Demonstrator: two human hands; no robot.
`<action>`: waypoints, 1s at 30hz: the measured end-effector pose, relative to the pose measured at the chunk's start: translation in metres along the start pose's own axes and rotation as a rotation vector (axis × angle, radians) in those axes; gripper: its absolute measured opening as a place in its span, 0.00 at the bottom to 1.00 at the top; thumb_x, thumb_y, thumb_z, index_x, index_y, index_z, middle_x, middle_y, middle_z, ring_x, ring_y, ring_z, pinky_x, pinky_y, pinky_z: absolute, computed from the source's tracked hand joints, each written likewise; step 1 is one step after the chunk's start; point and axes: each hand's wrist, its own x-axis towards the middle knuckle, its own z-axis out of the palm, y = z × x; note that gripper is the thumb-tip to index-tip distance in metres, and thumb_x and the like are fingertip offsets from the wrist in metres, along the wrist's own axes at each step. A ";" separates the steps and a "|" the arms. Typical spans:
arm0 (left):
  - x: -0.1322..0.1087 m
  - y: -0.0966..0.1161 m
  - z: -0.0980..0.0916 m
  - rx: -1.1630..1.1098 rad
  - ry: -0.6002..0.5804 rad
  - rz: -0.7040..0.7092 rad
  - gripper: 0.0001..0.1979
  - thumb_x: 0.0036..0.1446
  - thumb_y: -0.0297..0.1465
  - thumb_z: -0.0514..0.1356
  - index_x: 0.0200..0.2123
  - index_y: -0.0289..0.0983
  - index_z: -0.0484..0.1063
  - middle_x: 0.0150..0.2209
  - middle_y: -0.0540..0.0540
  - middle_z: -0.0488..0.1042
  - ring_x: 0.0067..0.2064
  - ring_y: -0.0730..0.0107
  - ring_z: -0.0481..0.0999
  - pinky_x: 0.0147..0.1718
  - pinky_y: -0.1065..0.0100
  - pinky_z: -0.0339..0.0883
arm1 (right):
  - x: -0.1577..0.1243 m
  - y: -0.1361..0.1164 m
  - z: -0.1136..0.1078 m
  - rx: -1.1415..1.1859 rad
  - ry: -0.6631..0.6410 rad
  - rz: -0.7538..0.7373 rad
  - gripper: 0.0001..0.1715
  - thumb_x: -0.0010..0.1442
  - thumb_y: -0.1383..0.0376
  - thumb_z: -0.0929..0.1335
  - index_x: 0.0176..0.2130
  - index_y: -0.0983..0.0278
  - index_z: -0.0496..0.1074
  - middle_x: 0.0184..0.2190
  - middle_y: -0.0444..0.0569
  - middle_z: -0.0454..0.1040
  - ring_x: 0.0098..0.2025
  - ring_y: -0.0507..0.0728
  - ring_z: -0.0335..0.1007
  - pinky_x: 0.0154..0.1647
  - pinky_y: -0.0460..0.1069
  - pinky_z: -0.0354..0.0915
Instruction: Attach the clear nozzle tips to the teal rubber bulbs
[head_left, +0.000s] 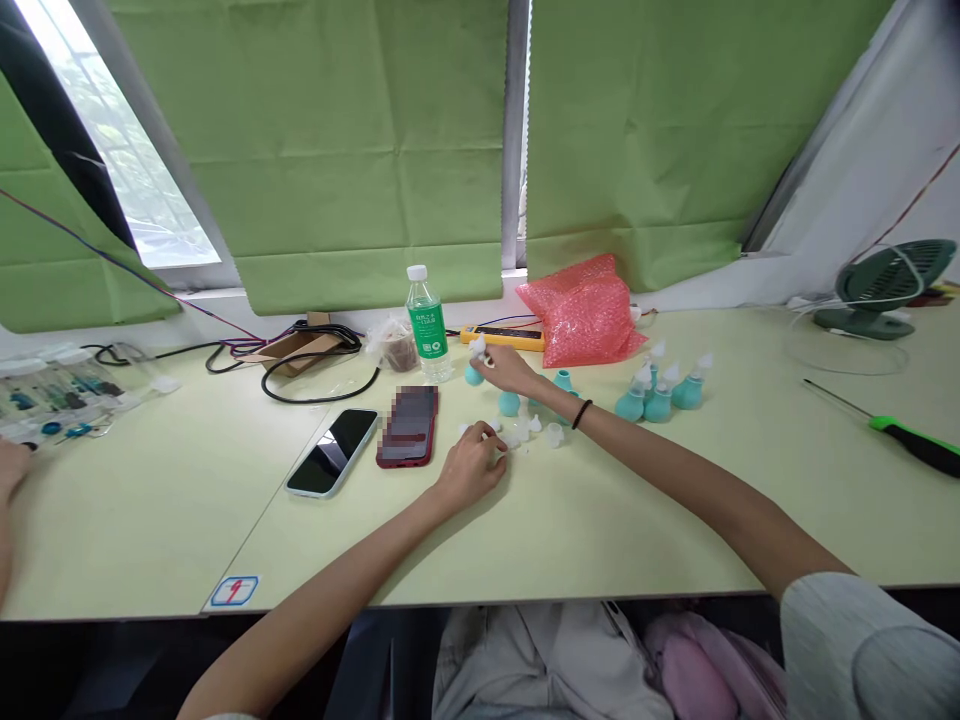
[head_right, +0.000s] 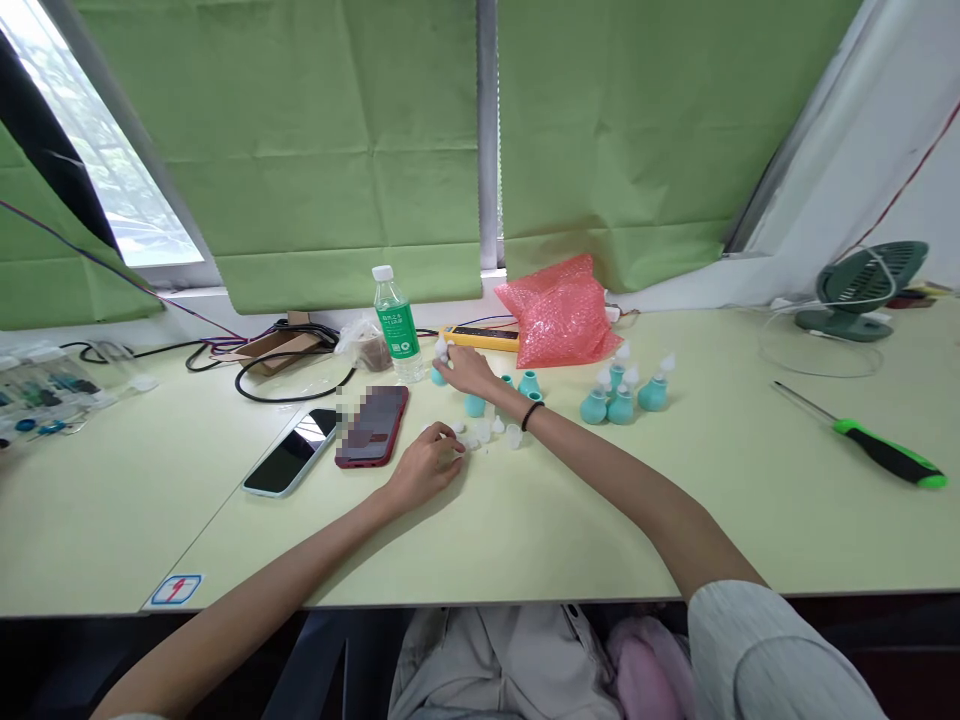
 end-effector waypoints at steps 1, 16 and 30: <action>0.000 0.000 0.000 -0.004 0.004 0.001 0.10 0.48 0.30 0.51 0.35 0.37 0.67 0.40 0.44 0.62 0.37 0.66 0.67 0.31 0.68 0.63 | -0.003 -0.006 -0.007 -0.003 0.049 0.002 0.17 0.53 0.56 0.58 0.26 0.68 0.60 0.24 0.49 0.66 0.28 0.50 0.59 0.28 0.45 0.53; 0.001 0.004 -0.017 -0.557 0.137 0.022 0.17 0.56 0.35 0.41 0.27 0.34 0.65 0.25 0.48 0.65 0.27 0.76 0.64 0.26 0.74 0.57 | -0.132 -0.035 -0.041 0.099 -0.127 -0.059 0.14 0.48 0.58 0.63 0.23 0.66 0.67 0.15 0.42 0.61 0.18 0.47 0.50 0.20 0.44 0.49; 0.012 -0.004 -0.015 -1.203 -0.297 -0.294 0.23 0.51 0.45 0.44 0.16 0.33 0.58 0.11 0.53 0.56 0.13 0.81 0.52 0.15 0.74 0.43 | -0.144 -0.034 -0.023 0.137 -0.228 -0.078 0.16 0.50 0.57 0.62 0.23 0.67 0.68 0.15 0.41 0.60 0.19 0.46 0.48 0.21 0.44 0.49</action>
